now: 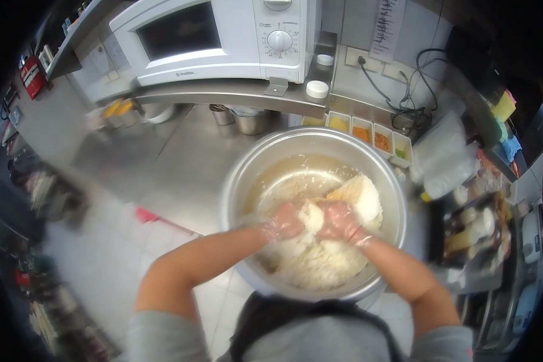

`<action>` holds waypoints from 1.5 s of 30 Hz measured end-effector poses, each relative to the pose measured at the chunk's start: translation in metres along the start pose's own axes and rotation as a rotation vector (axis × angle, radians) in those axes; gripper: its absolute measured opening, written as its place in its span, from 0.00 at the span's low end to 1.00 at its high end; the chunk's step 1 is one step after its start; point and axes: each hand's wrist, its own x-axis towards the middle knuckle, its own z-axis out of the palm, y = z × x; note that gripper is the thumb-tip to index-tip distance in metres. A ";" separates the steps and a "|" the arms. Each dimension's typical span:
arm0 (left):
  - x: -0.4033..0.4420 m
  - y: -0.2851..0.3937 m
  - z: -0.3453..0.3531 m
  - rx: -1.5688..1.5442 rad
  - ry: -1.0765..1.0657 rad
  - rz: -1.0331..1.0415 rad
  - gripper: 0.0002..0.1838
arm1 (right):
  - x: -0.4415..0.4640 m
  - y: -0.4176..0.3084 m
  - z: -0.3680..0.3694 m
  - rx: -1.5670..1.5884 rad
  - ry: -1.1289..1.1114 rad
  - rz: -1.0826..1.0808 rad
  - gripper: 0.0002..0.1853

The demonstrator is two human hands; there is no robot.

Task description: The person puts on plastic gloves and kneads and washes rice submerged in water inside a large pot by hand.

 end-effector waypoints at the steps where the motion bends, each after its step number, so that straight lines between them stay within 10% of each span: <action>1: 0.001 0.004 -0.001 -0.075 0.014 -0.041 0.25 | 0.003 0.005 0.006 0.074 0.048 0.015 0.27; 10: 0.023 -0.001 0.027 -0.807 0.114 0.557 0.40 | 0.021 0.034 0.026 0.986 0.069 0.163 0.22; 13: 0.007 0.025 0.013 -0.654 0.127 0.224 0.36 | 0.006 0.009 -0.003 0.709 -0.151 0.220 0.22; 19: -0.013 0.056 -0.012 -0.640 0.268 0.046 0.26 | 0.000 -0.001 0.023 0.566 0.108 0.045 0.24; 22: -0.004 0.049 -0.016 -0.414 0.421 -0.110 0.35 | -0.011 -0.023 -0.021 0.892 -0.144 0.202 0.20; 29: 0.019 0.016 -0.002 -0.515 0.479 -0.285 0.41 | -0.018 -0.040 -0.033 1.690 0.023 0.408 0.26; 34: 0.006 0.031 0.000 -0.216 0.357 -0.171 0.31 | -0.011 -0.047 -0.001 1.341 0.266 0.260 0.23; 40: -0.019 0.049 0.004 -0.554 0.088 0.064 0.26 | -0.004 -0.022 -0.015 1.634 0.348 0.568 0.19; 45: -0.025 0.064 0.034 0.031 0.410 0.554 0.28 | -0.002 -0.004 0.005 1.543 0.423 0.544 0.23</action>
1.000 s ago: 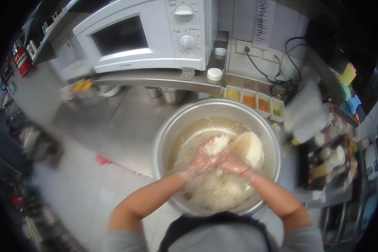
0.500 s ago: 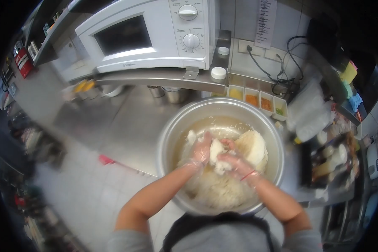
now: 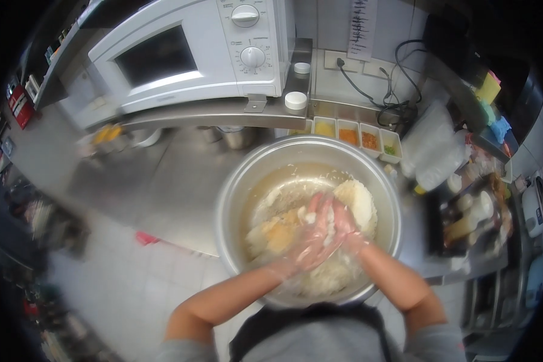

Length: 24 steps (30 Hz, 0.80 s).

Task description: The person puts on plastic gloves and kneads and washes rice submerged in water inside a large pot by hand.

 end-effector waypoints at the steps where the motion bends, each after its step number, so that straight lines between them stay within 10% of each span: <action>1: 0.003 -0.003 0.005 0.030 0.064 0.024 0.27 | -0.014 -0.006 0.011 0.052 0.017 -0.009 0.23; 7: 0.010 -0.023 0.004 -0.050 -0.019 -0.081 0.25 | -0.018 -0.009 0.014 -0.048 0.126 0.268 0.24; 17: 0.033 -0.015 -0.053 -0.213 0.083 -0.395 0.22 | -0.008 0.020 0.022 -0.067 -0.402 -0.125 0.28; 20: 0.033 -0.036 -0.066 -0.181 0.054 -0.434 0.22 | -0.003 0.010 0.026 -0.706 -0.491 -0.048 0.33; 24: 0.024 -0.050 -0.078 -0.189 0.054 -0.530 0.17 | -0.024 -0.018 0.054 -1.567 -0.890 -0.460 0.42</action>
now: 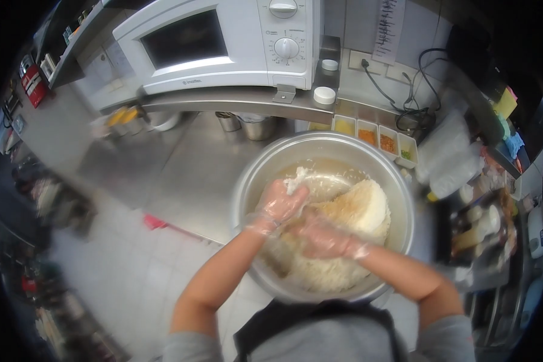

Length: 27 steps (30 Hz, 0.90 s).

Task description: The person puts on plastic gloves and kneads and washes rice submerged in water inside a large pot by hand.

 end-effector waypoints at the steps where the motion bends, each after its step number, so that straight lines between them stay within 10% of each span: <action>1: 0.006 -0.010 0.002 0.008 -0.007 -0.046 0.17 | 0.007 -0.012 0.003 -0.123 -0.067 0.020 0.43; 5: 0.020 -0.048 0.011 0.246 0.061 -0.003 0.23 | 0.054 -0.026 0.014 -0.372 -0.401 0.152 0.40; 11: 0.015 -0.050 -0.002 0.542 -0.196 -0.001 0.30 | 0.062 0.023 0.059 -0.097 0.017 -0.061 0.41; 17: 0.018 -0.050 0.004 -0.303 -0.281 -0.130 0.37 | 0.035 0.021 0.016 0.846 0.399 0.142 0.28; 23: -0.026 0.010 0.063 -0.019 0.130 0.569 0.33 | 0.021 0.078 0.009 1.639 0.695 0.153 0.19; 27: -0.011 -0.003 0.078 -0.132 0.183 0.389 0.26 | 0.052 0.113 0.049 1.527 0.823 0.037 0.18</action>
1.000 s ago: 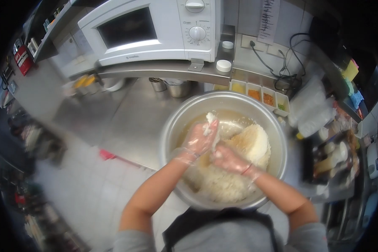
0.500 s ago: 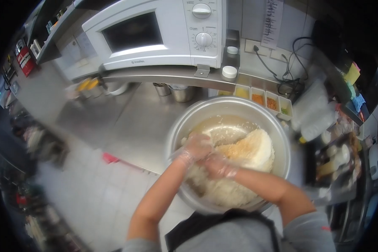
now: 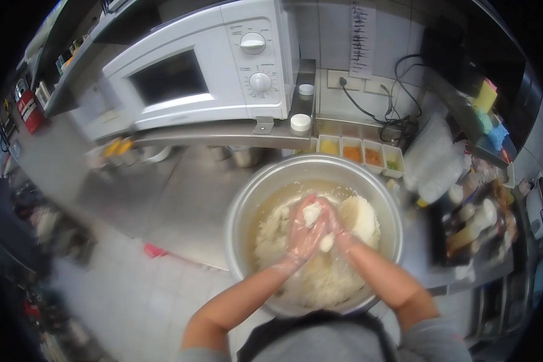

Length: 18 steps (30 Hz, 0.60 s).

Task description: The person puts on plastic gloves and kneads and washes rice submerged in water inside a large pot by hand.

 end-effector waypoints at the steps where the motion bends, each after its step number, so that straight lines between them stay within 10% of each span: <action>1: 0.001 0.001 0.001 -0.059 -0.012 -0.073 0.25 | -0.002 0.007 -0.003 0.057 0.070 0.034 0.20; 9: 0.016 0.002 -0.012 0.131 0.071 -0.320 0.21 | -0.050 -0.062 0.078 0.061 0.468 0.460 0.31; 18: 0.032 -0.034 -0.026 -0.179 0.181 -0.500 0.20 | -0.043 -0.011 0.065 -0.012 0.125 0.230 0.23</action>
